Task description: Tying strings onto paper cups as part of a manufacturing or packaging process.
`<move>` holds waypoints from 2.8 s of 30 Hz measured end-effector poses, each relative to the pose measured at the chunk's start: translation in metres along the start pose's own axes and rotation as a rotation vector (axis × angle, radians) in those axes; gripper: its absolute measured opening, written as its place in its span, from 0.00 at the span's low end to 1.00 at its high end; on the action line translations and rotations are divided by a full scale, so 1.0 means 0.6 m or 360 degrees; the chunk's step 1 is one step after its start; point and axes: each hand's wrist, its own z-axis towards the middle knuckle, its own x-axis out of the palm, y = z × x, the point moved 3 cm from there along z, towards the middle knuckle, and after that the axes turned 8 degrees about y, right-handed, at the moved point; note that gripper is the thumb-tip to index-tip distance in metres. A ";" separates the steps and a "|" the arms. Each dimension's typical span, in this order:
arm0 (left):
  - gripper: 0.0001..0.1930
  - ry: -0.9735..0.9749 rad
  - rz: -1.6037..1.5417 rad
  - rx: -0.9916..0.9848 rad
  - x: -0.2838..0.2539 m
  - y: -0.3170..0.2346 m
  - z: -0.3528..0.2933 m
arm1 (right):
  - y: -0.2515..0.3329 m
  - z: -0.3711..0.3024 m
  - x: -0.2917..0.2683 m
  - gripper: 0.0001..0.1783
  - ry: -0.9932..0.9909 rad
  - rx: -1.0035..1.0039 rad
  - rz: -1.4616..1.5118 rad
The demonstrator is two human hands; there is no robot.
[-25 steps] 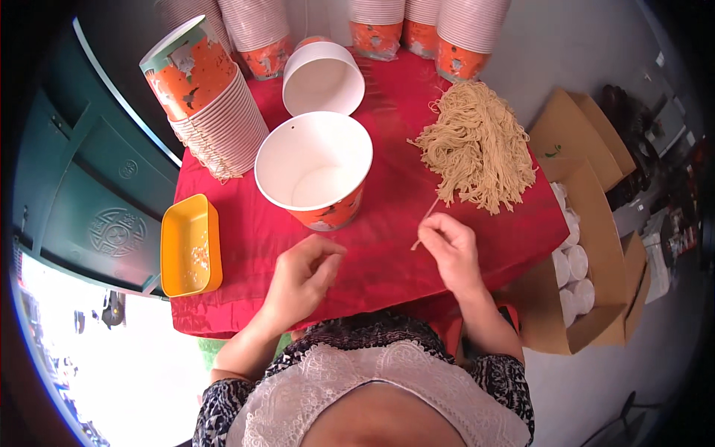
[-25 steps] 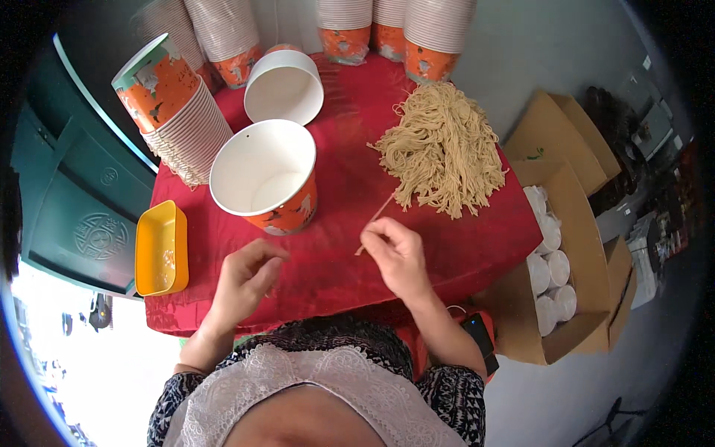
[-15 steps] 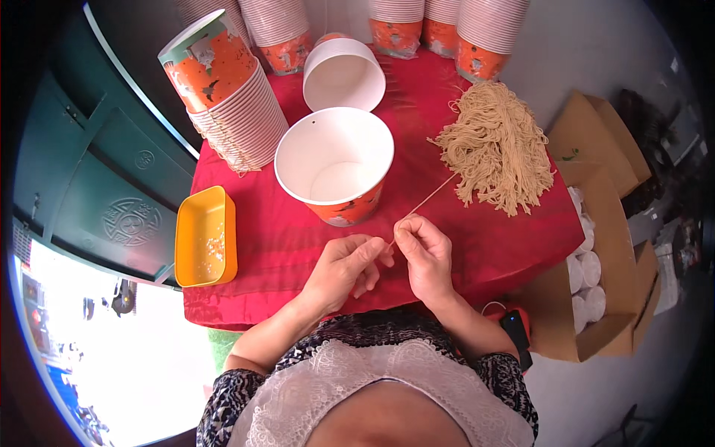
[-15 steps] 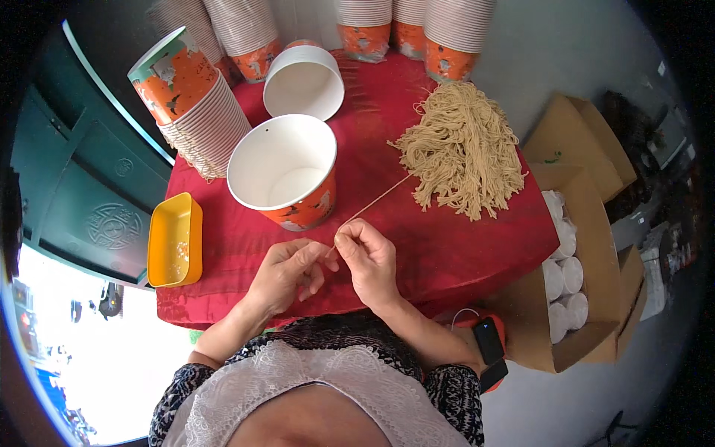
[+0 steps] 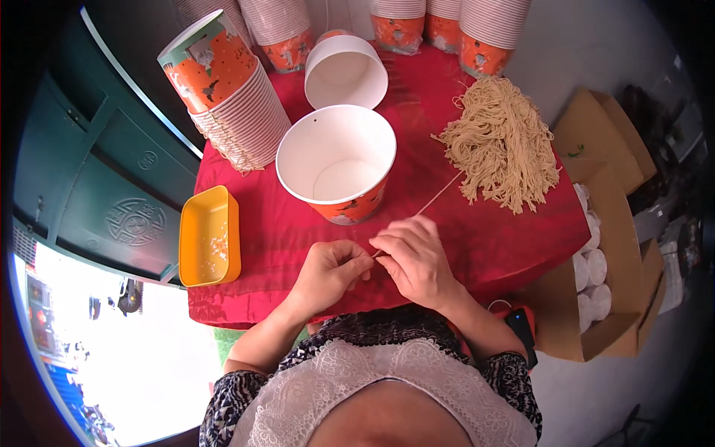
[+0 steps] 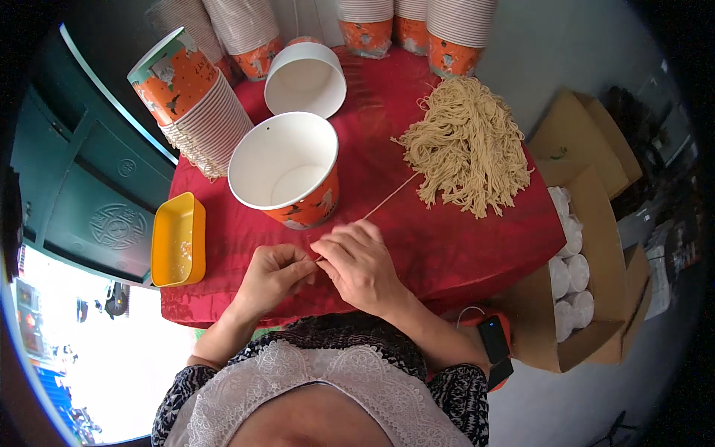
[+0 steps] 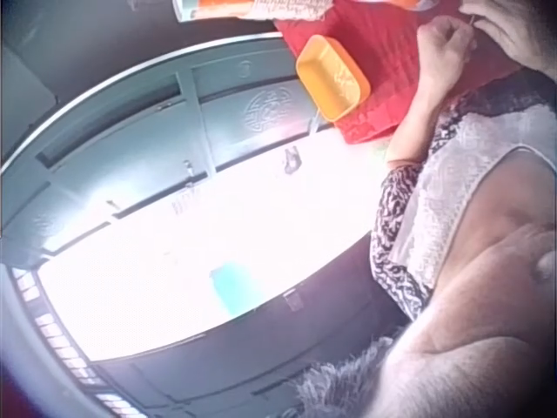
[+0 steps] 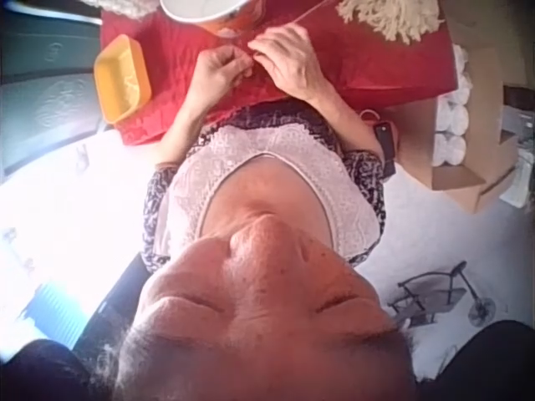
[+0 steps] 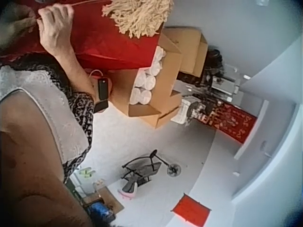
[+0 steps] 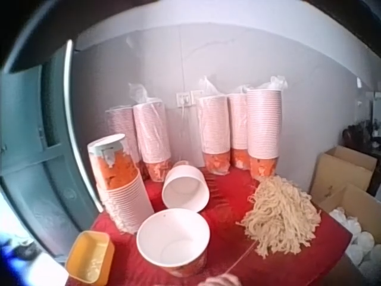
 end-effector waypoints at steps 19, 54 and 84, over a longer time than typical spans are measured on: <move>0.10 -0.0291 -0.0073 0.0380 -0.027 -0.015 -0.018 | 0.013 0.026 0.014 0.09 -0.0352 0.0344 0.0618; 0.03 -0.0530 0.0856 0.0884 -0.095 -0.163 0.023 | -0.019 0.069 0.030 0.12 -0.0545 0.0142 0.0135; 0.07 0.0802 0.1213 0.0445 -0.107 -0.165 0.136 | -0.031 0.077 0.044 0.12 -0.0569 0.0121 0.0098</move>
